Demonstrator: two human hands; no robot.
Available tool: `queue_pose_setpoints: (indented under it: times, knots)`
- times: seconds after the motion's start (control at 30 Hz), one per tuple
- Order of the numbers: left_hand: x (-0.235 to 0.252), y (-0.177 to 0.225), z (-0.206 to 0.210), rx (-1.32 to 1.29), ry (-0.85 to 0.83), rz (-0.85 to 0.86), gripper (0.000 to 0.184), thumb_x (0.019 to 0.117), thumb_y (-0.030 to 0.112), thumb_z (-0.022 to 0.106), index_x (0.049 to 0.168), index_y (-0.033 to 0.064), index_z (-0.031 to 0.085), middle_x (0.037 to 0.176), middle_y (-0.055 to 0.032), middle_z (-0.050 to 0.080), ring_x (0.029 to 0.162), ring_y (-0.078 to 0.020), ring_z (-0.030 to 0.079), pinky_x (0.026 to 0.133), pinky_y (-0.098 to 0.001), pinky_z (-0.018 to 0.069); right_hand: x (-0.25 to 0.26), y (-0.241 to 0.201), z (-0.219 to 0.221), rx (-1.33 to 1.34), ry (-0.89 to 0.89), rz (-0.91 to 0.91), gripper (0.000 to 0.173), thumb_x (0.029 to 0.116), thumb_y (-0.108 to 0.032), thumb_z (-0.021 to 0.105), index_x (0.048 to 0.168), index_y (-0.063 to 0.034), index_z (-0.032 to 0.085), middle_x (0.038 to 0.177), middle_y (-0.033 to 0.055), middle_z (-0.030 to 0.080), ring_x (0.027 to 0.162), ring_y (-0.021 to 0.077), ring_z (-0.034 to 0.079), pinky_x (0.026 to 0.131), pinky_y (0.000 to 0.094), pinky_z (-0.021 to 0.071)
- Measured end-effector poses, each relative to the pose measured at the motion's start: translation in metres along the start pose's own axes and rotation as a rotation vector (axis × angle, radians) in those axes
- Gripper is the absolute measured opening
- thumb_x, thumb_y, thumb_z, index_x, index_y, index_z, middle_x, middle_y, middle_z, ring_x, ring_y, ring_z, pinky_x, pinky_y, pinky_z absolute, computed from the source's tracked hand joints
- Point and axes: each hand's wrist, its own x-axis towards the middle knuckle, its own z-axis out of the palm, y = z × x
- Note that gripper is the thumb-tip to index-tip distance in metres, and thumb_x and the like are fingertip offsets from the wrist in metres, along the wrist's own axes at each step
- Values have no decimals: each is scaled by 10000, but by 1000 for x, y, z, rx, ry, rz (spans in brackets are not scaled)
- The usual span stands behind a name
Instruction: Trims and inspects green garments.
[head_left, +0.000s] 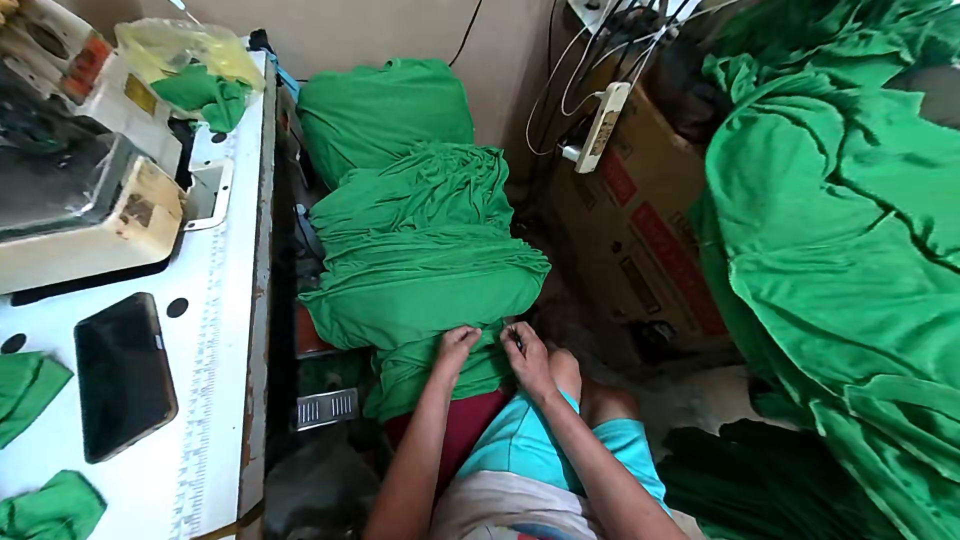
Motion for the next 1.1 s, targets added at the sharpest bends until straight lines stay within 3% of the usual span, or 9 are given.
queue_pose_setpoints:
  times: [0.07,0.13,0.27,0.37,0.57,0.67,0.83,0.97,1.1]
  knots:
    - [0,1,0,-2,-6,-4,216,1035,140,585,1036,-42,702,1014,-100,687,954,-119,605,920,-342,484,0,1,2,-10,-8,-40,272,1008,-234,615,1089,10,706,1115,165,681,1026,247,667,915,411,550]
    - [-1,3,1,-8,-10,-9,208,1033,131,585,1035,-43,700,1007,-93,687,945,-106,604,912,-330,486,1,0,6,-89,-58,-77,255,989,-193,652,1141,-5,730,1184,166,694,1084,274,685,954,451,561]
    - [-1,3,3,-60,15,-6,175,1016,88,596,1055,-65,671,998,-100,675,928,-110,603,899,-316,493,2,-1,15,-216,-20,-174,158,947,-86,662,1031,29,731,1085,188,707,958,321,715,831,499,595]
    - [-1,2,5,-65,17,-1,171,1014,75,599,1085,-74,645,999,-116,672,917,-114,612,886,-306,505,2,3,15,-151,20,-222,147,947,-99,654,998,18,727,1054,174,694,923,287,704,801,461,595]
    - [-3,-1,6,-44,26,34,186,1020,92,592,1085,-75,639,993,-121,675,907,-114,617,875,-311,510,-1,1,3,-9,11,-14,235,1020,-169,578,1050,35,690,1060,180,665,989,257,657,899,416,543]
    - [-4,0,7,-58,38,36,171,1016,79,596,1083,-74,636,981,-118,672,891,-108,615,864,-301,511,-2,-1,4,-45,1,-29,226,1024,-155,575,1069,38,685,1068,181,665,979,259,667,892,411,556]
    - [-5,0,6,-56,18,40,223,1015,51,580,1208,-62,583,1018,-141,695,919,-141,648,880,-343,524,-5,-2,7,-129,-3,-110,182,989,-108,613,1086,28,686,1075,184,679,962,286,692,861,440,581]
    - [-3,-3,5,-47,1,85,178,1005,19,564,1152,-56,631,1017,-115,694,897,-120,645,863,-314,528,-2,0,7,-208,-51,-78,209,997,-151,636,1089,11,731,1109,183,703,999,315,707,890,494,578]
    - [-7,-3,2,-16,-28,142,203,1005,-17,521,1074,-55,708,1098,-132,713,1032,-143,652,955,-322,516,2,1,5,-124,-69,-42,249,1020,-179,593,1072,30,718,1078,185,698,996,300,690,907,475,556]
